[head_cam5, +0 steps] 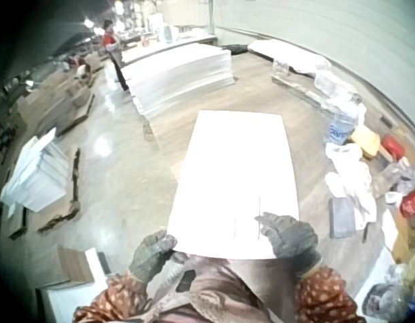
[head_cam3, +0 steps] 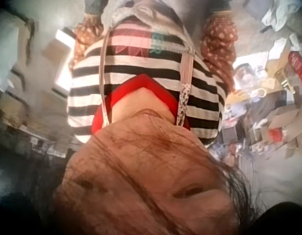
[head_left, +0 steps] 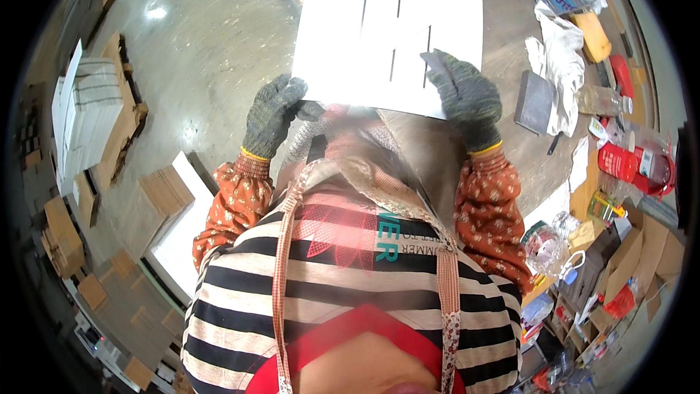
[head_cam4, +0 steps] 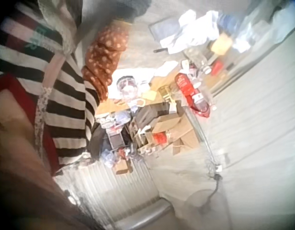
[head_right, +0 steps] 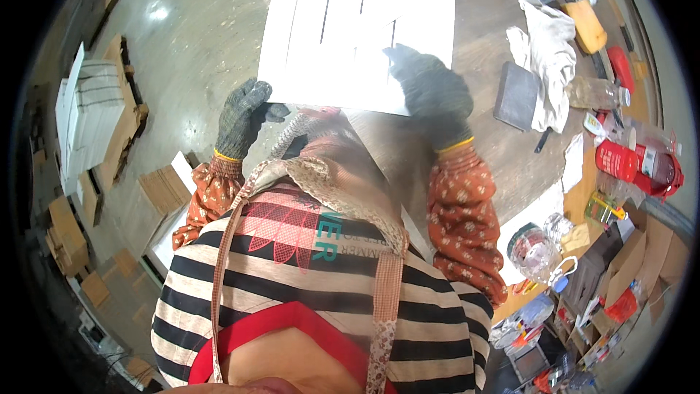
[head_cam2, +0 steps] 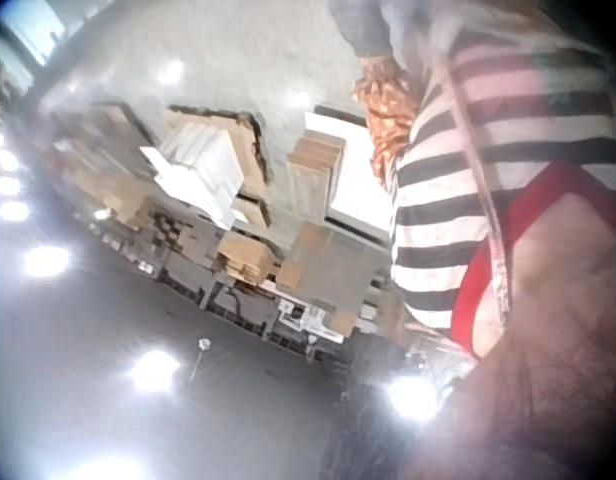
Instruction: The person traces the recessed pattern on a white decorative panel by hand, picks up the panel to check the edges, and then wipes the surface with a white cloth.
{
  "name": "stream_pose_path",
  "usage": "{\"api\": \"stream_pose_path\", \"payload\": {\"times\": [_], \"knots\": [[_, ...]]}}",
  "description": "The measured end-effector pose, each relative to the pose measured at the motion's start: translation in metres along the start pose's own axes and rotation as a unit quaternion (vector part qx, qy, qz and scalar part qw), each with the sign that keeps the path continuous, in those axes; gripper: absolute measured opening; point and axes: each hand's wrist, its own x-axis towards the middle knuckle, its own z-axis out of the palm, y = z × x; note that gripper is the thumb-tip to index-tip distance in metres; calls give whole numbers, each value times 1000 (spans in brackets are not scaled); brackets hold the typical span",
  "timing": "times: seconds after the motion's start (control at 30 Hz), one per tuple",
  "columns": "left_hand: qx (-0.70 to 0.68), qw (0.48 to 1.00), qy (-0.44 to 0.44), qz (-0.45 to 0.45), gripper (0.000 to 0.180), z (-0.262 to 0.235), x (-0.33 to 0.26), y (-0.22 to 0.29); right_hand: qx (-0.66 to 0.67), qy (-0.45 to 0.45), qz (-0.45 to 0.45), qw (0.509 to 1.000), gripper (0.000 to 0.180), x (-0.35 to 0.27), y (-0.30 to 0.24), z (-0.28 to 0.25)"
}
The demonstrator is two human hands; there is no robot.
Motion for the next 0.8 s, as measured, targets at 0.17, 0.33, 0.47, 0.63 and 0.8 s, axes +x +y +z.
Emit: {"api": "stream_pose_path", "payload": {"times": [0.17, 0.33, 0.47, 0.63, 0.8], "knots": [[-35, 996, 60, 50, 31, -11, 12, 21, 71, -40, 12, 997, 27, -9, -46, 1], [256, 931, 176, 194, 34, -44, 67, 29, 210, -116, 82, 967, 35, 24, -107, 11], [78, 956, 208, 190, 56, -19, 66, 37, 230, -94, 33, 968, 45, 23, -122, 25], [167, 951, 137, 223, 59, -40, 100, 54, 197, -131, -4, 972, 47, 49, -130, 28], [238, 945, 95, 201, 54, -41, 133, 88, 202, -217, -3, 955, 45, 72, -128, 62]]}}
